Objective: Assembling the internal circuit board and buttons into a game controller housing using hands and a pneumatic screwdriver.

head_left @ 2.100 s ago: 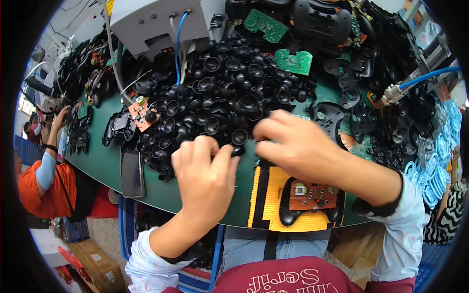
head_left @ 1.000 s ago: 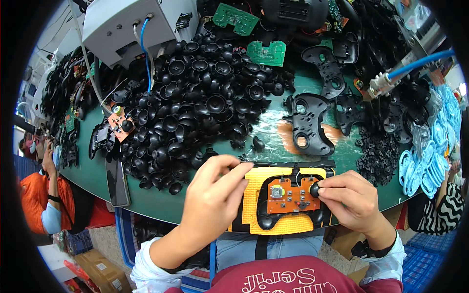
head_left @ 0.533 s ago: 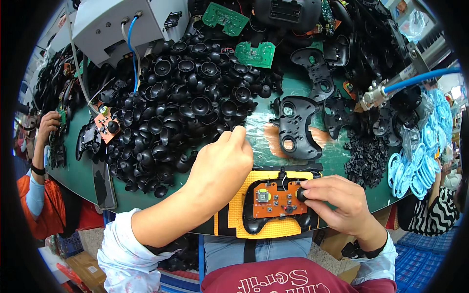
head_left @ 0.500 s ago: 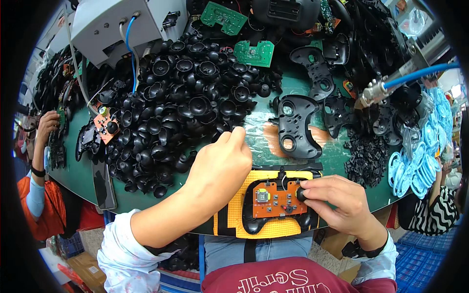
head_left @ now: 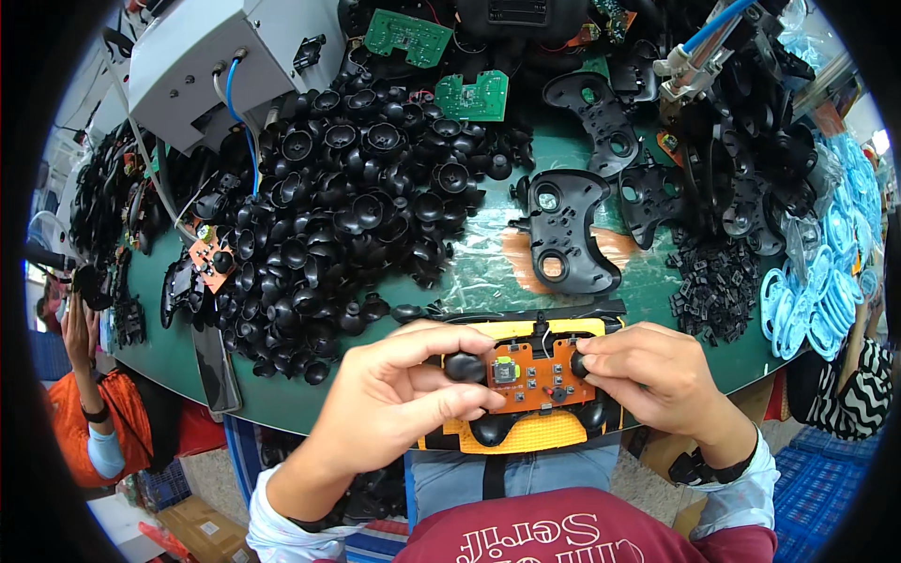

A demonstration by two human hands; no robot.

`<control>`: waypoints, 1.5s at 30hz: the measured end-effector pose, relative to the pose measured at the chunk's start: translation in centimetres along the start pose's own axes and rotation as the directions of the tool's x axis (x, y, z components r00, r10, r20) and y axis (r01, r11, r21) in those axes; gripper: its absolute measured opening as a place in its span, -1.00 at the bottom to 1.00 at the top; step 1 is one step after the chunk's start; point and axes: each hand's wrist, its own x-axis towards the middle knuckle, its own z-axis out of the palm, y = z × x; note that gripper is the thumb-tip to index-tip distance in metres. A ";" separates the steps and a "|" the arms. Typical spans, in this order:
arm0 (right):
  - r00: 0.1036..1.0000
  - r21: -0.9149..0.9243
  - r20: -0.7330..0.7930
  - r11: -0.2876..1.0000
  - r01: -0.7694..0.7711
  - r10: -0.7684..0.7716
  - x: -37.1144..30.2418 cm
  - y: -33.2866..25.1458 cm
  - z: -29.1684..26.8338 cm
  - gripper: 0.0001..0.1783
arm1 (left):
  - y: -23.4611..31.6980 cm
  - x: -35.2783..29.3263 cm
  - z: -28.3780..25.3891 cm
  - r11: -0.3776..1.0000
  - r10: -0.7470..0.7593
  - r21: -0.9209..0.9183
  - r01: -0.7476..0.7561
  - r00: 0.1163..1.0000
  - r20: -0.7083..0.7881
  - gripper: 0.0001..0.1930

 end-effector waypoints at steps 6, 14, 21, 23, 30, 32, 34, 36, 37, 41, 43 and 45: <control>1.000 -0.004 -0.004 1.000 -0.008 0.008 -0.1 -0.2 0.2 -0.79 | -2.6 -0.1 1.0 0.860 0.335 0.422 -0.288 0.941 -0.039 -0.70; 1.000 -0.006 -0.016 1.000 -0.011 0.011 0.0 -0.3 0.3 -0.78 | -3.7 0.4 1.3 0.543 0.472 0.762 -0.353 0.879 0.071 -0.65; 1.000 -0.005 -0.021 1.000 -0.015 0.015 0.0 -0.2 0.3 -0.77 | -3.2 0.3 1.2 0.434 0.517 0.833 -0.343 0.852 0.081 -0.65; 1.000 -0.006 -0.010 1.000 -0.019 0.019 0.0 -0.3 0.3 -0.76 | -3.5 0.5 1.2 0.440 0.485 0.837 -0.324 0.871 0.082 -0.65; 1.000 -0.002 -0.022 1.000 -0.020 0.020 0.0 -0.3 0.4 -0.76 | -3.4 0.4 1.4 0.449 0.523 0.829 -0.334 0.850 0.060 -0.66; 1.000 -0.007 -0.017 1.000 -0.015 0.014 -0.1 -0.3 0.4 -0.76 | -3.5 0.7 1.5 0.426 0.503 0.838 -0.340 0.859 0.092 -0.67; 1.000 -0.010 -0.020 1.000 -0.011 0.011 -0.1 -0.4 0.5 -0.76 | -3.3 0.7 1.5 0.407 0.494 0.849 -0.337 0.863 0.106 -0.66; 1.000 -0.015 -0.025 1.000 -0.011 0.010 0.0 -0.4 0.5 -0.76 | -3.0 0.6 1.5 0.389 0.483 0.858 -0.336 0.867 0.121 -0.66; 1.000 -0.014 -0.027 1.000 -0.011 0.011 0.0 -0.5 0.5 -0.76 | -2.7 0.5 1.5 0.385 0.457 0.859 -0.337 0.879 0.140 -0.65; 1.000 -0.013 -0.027 1.000 -0.012 0.012 -0.1 -0.5 0.5 -0.77 | -2.4 0.4 1.8 0.432 0.449 0.837 -0.336 0.885 0.124 -0.65; 0.999 -0.015 -0.030 1.000 -0.012 0.012 -0.1 -0.6 0.5 -0.77 | -2.9 0.2 1.4 0.417 0.439 0.848 -0.326 0.890 0.126 -0.65; 0.999 -0.017 -0.032 1.000 -0.013 0.013 0.0 -0.7 0.5 -0.77 | -3.0 0.1 1.3 0.402 0.428 0.859 -0.317 0.894 0.129 -0.65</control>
